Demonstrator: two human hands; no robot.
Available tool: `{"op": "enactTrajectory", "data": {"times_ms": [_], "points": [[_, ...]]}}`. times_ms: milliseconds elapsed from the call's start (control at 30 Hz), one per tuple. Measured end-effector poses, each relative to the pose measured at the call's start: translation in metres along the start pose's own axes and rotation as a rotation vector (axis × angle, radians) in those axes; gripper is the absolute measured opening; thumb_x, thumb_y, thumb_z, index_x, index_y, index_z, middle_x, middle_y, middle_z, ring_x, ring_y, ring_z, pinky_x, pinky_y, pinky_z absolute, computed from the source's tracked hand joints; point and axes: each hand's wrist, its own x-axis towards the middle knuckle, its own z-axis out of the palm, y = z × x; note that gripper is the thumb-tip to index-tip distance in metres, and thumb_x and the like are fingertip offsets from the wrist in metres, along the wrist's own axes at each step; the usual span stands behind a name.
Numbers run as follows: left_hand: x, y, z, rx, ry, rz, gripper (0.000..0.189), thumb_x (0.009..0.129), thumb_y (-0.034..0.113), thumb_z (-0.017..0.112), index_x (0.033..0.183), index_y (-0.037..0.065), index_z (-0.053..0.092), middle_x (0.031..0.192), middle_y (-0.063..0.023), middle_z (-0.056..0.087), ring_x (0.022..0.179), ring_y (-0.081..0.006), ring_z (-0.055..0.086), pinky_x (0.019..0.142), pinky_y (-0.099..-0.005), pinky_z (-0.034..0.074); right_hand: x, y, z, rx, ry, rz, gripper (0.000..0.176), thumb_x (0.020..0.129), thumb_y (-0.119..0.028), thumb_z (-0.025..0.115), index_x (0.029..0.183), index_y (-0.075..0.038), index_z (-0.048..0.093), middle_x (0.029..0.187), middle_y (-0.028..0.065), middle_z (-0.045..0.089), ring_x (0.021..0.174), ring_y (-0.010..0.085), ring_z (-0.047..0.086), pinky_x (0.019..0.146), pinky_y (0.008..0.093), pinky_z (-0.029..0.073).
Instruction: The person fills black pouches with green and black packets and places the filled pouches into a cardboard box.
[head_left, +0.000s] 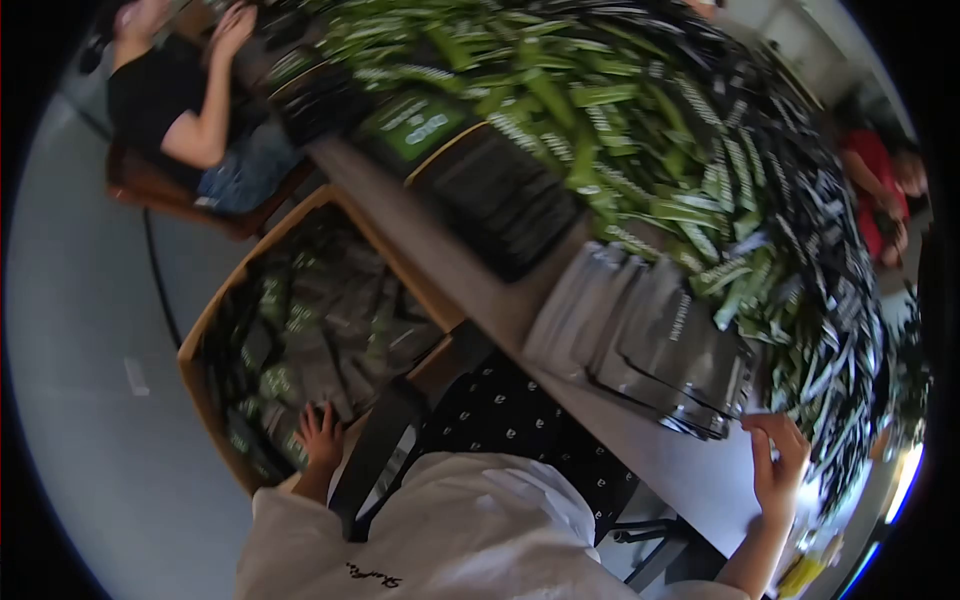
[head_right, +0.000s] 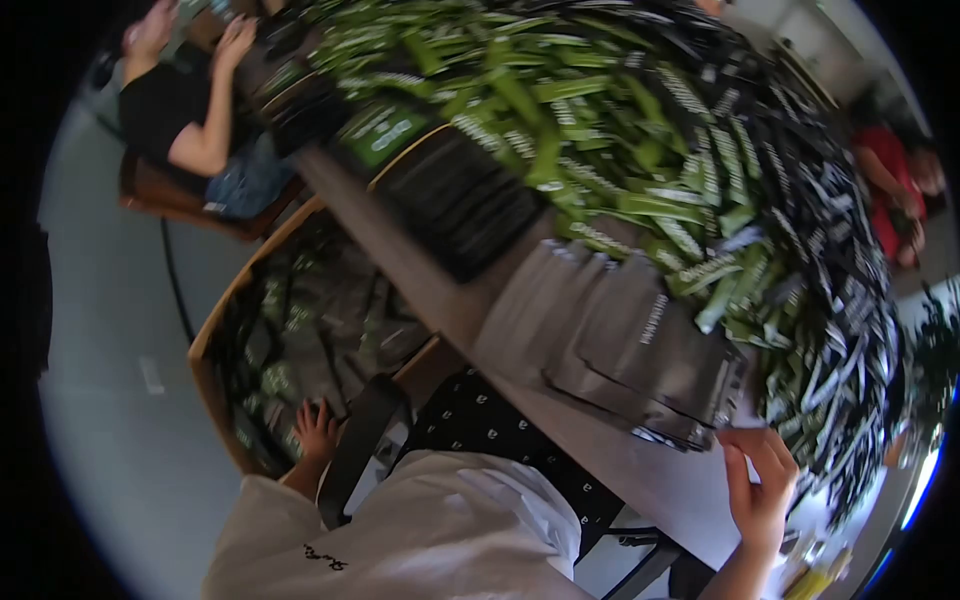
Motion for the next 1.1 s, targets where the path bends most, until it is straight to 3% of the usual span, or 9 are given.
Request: {"op": "enactTrajectory", "data": {"times_ms": [267, 300, 400, 467, 700, 733, 833, 933, 1100], "points": [[0.037, -0.041, -0.012, 0.022, 0.131, 0.43, 0.062, 0.083, 0.029, 0.05, 0.136, 0.019, 0.02, 0.141, -0.0138, 0.012, 0.127, -0.0366, 0.015, 0.098, -0.055, 0.017, 0.002, 0.016, -0.013, -0.18, 0.013, -0.115, 0.01, 0.073, -0.003, 0.06, 0.083, -0.001, 0.059, 0.08, 0.0103, 0.061, 0.07, 0.0258, 0.057, 0.065, 0.0329, 0.045], [0.038, -0.028, -0.025, -0.325, -0.013, 0.329, 0.072, 0.079, 0.041, 0.053, 0.137, 0.019, 0.015, 0.141, -0.014, 0.011, 0.127, -0.0362, 0.014, 0.098, -0.054, 0.019, 0.004, 0.022, -0.013, -0.249, 0.067, -0.12, 0.011, 0.073, -0.003, 0.06, 0.084, -0.001, 0.059, 0.082, 0.0103, 0.061, 0.07, 0.0257, 0.057, 0.065, 0.0331, 0.045], [0.033, -0.014, -0.033, -0.205, 0.019, 0.298, 0.072, 0.079, 0.042, 0.052, 0.137, 0.019, 0.016, 0.14, -0.015, 0.012, 0.127, -0.0371, 0.015, 0.098, -0.054, 0.019, 0.02, 0.064, -0.008, -0.249, 0.26, -0.033, 0.016, 0.076, -0.006, 0.057, 0.091, -0.002, 0.058, 0.089, 0.0115, 0.059, 0.079, 0.0287, 0.058, 0.071, 0.0348, 0.046], [0.026, -0.008, -0.036, -0.096, 0.044, 0.24, 0.072, 0.079, 0.042, 0.052, 0.137, 0.019, 0.016, 0.14, -0.0161, 0.013, 0.126, -0.0379, 0.016, 0.098, -0.054, 0.019, 0.037, 0.088, -0.008, -0.062, 0.206, 0.187, 0.025, 0.076, -0.002, 0.052, 0.1, -0.004, 0.055, 0.101, 0.012, 0.056, 0.083, 0.0294, 0.057, 0.074, 0.0363, 0.046], [-0.002, -0.006, -0.03, 0.248, 0.04, -0.204, 0.072, 0.078, 0.045, 0.052, 0.136, 0.018, 0.018, 0.139, -0.0197, 0.015, 0.124, -0.0411, 0.02, 0.097, -0.0539, 0.02, 0.096, 0.142, 0.008, -0.597, -0.095, 0.053, 0.067, 0.058, 0.01, 0.049, 0.12, -0.016, 0.044, 0.127, 0.0094, 0.039, 0.111, 0.0302, 0.044, 0.088, 0.0349, 0.041], [-0.004, -0.021, -0.017, 0.121, 0.139, -0.072, 0.084, 0.073, 0.052, 0.056, 0.137, 0.015, 0.015, 0.137, -0.0228, 0.015, 0.123, -0.0426, 0.021, 0.098, -0.0521, 0.022, 0.103, 0.139, 0.007, -0.543, -0.119, 0.061, 0.068, 0.056, 0.012, 0.049, 0.119, -0.013, 0.045, 0.126, 0.0109, 0.04, 0.111, 0.0312, 0.043, 0.089, 0.0358, 0.04], [0.011, -0.055, 0.022, 0.014, 0.12, -0.093, 0.087, 0.072, 0.055, 0.054, 0.138, 0.021, 0.007, 0.14, -0.0203, 0.007, 0.125, -0.0412, 0.014, 0.1, -0.0493, 0.02, 0.103, 0.129, 0.004, -0.494, -0.164, 0.019, 0.064, 0.056, 0.013, 0.05, 0.116, -0.008, 0.046, 0.123, 0.0118, 0.043, 0.113, 0.0315, 0.041, 0.092, 0.0365, 0.037], [0.012, -0.028, 0.002, -0.08, 0.056, -0.156, 0.085, 0.071, 0.049, 0.059, 0.137, 0.029, 0.008, 0.142, -0.0129, 0.003, 0.128, -0.0396, 0.009, 0.098, -0.0532, 0.018, 0.099, 0.158, 0.004, -0.534, -0.091, -0.189, 0.047, 0.069, 0.004, 0.049, 0.115, -0.006, 0.047, 0.118, 0.0124, 0.048, 0.105, 0.0312, 0.045, 0.089, 0.0367, 0.037], [0.003, -0.009, -0.014, -0.094, 0.047, -0.149, 0.075, 0.074, 0.043, 0.057, 0.136, 0.028, 0.016, 0.142, -0.0106, 0.008, 0.128, -0.037, 0.011, 0.098, -0.0529, 0.018, 0.091, 0.154, 0.008, -0.49, 0.012, -0.137, 0.024, 0.084, -0.008, 0.047, 0.105, -0.001, 0.054, 0.106, 0.0121, 0.055, 0.092, 0.0283, 0.05, 0.081, 0.035, 0.04]]}}
